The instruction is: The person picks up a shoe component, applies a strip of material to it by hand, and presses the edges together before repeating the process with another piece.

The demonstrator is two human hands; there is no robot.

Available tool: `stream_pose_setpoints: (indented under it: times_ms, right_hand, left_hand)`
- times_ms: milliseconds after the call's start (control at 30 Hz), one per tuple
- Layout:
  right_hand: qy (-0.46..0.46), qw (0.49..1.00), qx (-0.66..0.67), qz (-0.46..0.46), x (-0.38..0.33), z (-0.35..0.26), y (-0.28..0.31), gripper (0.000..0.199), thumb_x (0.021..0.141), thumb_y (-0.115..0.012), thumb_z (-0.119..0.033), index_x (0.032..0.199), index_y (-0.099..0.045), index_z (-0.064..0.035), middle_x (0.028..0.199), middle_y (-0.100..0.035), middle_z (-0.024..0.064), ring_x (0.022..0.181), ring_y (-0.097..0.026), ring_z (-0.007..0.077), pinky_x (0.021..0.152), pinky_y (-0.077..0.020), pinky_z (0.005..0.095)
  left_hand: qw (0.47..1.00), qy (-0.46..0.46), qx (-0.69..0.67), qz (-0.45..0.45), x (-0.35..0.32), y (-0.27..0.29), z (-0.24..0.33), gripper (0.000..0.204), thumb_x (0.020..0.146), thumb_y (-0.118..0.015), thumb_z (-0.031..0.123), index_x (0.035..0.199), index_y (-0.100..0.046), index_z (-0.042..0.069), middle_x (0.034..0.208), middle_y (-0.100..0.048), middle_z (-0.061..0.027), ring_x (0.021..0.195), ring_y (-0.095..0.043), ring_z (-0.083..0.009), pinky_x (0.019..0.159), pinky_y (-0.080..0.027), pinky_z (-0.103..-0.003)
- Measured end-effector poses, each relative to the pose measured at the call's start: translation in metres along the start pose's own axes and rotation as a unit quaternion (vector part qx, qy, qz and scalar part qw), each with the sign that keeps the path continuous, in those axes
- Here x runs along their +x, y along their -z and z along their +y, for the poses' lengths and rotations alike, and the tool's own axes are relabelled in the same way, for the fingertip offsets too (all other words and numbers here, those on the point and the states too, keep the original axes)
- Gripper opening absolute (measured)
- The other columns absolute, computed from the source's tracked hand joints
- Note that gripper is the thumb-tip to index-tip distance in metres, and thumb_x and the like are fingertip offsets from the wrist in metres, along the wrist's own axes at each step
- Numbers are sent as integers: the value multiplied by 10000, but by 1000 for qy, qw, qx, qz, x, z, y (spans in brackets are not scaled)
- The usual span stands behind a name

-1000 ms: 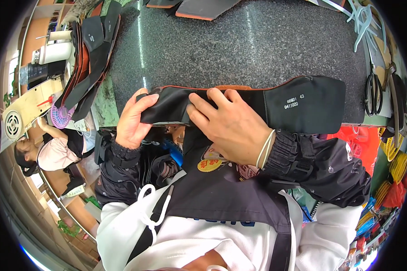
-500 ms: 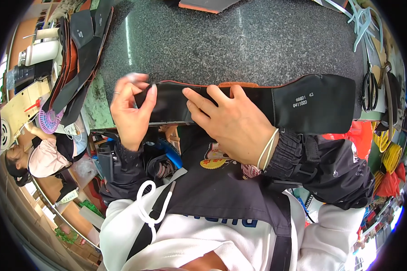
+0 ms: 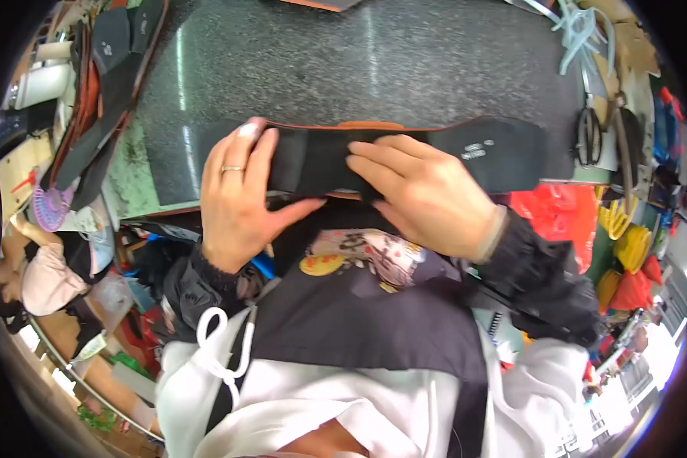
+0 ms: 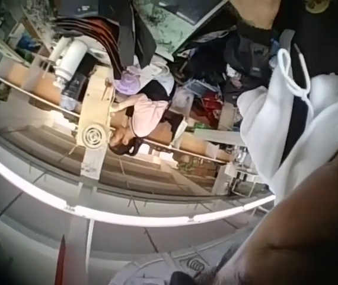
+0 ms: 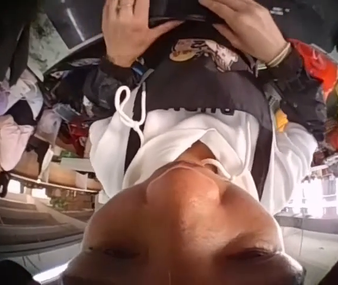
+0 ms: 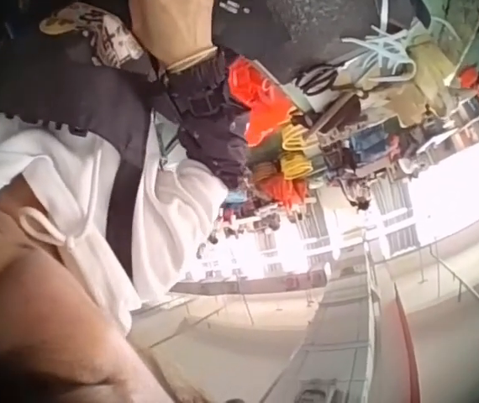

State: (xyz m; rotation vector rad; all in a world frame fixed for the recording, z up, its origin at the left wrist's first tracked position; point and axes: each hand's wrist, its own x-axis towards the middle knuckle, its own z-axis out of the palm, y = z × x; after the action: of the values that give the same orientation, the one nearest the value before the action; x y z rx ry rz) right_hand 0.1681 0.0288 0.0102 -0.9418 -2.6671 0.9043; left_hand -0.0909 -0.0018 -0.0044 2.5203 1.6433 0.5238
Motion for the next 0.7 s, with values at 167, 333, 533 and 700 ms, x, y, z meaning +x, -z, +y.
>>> stream_pose_setpoints:
  times_ms: [167, 333, 533, 700]
  right_hand:
    - [-62, 971, 219, -77, -26, 29, 10, 559, 750, -714, -117, 1274, -575, 20, 1405, -520, 151, 1221, -541, 306, 1045, -428, 445]
    - [2, 999, -29, -39, -45, 10, -6, 602, 740, -686, -104, 1320, -562, 0, 1451, -490, 138, 1296, -509, 288, 1082, -400, 426]
    - [29, 995, -93, 35, -72, 33, -23, 656, 725, -666, -106, 1363, -537, -28, 1478, -473, 116, 1369, -458, 265, 1094, -397, 424]
    - [35, 992, -109, 58, -96, 41, -18, 634, 733, -660, -87, 1353, -544, -24, 1455, -500, 118, 1350, -479, 268, 1082, -411, 416]
  left_hand:
    - [971, -198, -128, -45, 18, -26, 26, 398, 779, -644, 133, 1116, -643, -78, 1084, -656, -162, 1098, -594, -331, 975, -479, -416]
    - [959, -275, 1, -64, 26, -13, 36, 366, 732, -608, 102, 1042, -676, -80, 1046, -676, -174, 1092, -607, -315, 986, -483, -404]
    - [952, -297, 2, -70, 16, -26, 54, 393, 733, -613, 79, 1093, -668, -69, 1107, -680, -190, 1059, -654, -310, 957, -533, -417]
    - [941, -327, 38, -76, 19, -30, 54, 400, 725, -608, 71, 1093, -666, -73, 1073, -687, -194, 1006, -673, -316, 936, -548, -419]
